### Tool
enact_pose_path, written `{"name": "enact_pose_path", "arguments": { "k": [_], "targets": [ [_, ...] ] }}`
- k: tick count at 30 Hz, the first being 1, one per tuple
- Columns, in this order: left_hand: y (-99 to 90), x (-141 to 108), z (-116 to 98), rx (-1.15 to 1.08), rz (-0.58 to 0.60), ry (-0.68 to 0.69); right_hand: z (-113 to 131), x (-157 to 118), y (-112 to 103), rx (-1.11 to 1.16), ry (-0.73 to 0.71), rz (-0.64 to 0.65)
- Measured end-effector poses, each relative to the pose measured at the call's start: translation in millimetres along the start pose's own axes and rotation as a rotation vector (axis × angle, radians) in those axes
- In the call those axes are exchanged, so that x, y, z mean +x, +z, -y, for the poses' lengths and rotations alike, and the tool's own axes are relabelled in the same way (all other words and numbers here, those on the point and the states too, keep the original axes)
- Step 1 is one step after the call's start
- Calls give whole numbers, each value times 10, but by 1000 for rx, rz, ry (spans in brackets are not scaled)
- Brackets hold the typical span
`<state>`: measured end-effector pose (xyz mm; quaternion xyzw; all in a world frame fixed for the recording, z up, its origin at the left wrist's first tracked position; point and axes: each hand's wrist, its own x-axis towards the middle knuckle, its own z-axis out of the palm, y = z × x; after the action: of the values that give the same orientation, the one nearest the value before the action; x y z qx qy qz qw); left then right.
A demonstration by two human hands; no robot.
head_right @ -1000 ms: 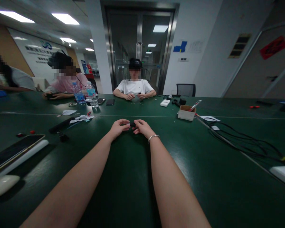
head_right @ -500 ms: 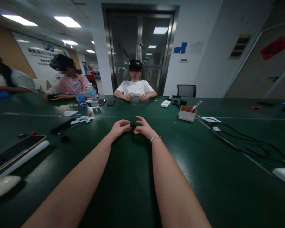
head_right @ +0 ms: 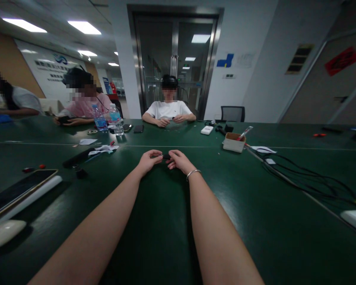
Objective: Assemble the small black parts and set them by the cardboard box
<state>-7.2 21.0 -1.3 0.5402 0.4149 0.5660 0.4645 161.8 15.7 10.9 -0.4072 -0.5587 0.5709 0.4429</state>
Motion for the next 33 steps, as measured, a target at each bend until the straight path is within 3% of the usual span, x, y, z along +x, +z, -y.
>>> {"name": "enact_pose_path", "arguments": {
  "k": [5,26,33],
  "targets": [
    [8,11,9,13,-3,-9,17,-11,-1,-19,-50,48],
    [1,13,56,175,61,42,11,-16,-3,17,17,51],
    [11,11,37,172,87,-25,12,-23,-20,82,28,35]
  ]
}}
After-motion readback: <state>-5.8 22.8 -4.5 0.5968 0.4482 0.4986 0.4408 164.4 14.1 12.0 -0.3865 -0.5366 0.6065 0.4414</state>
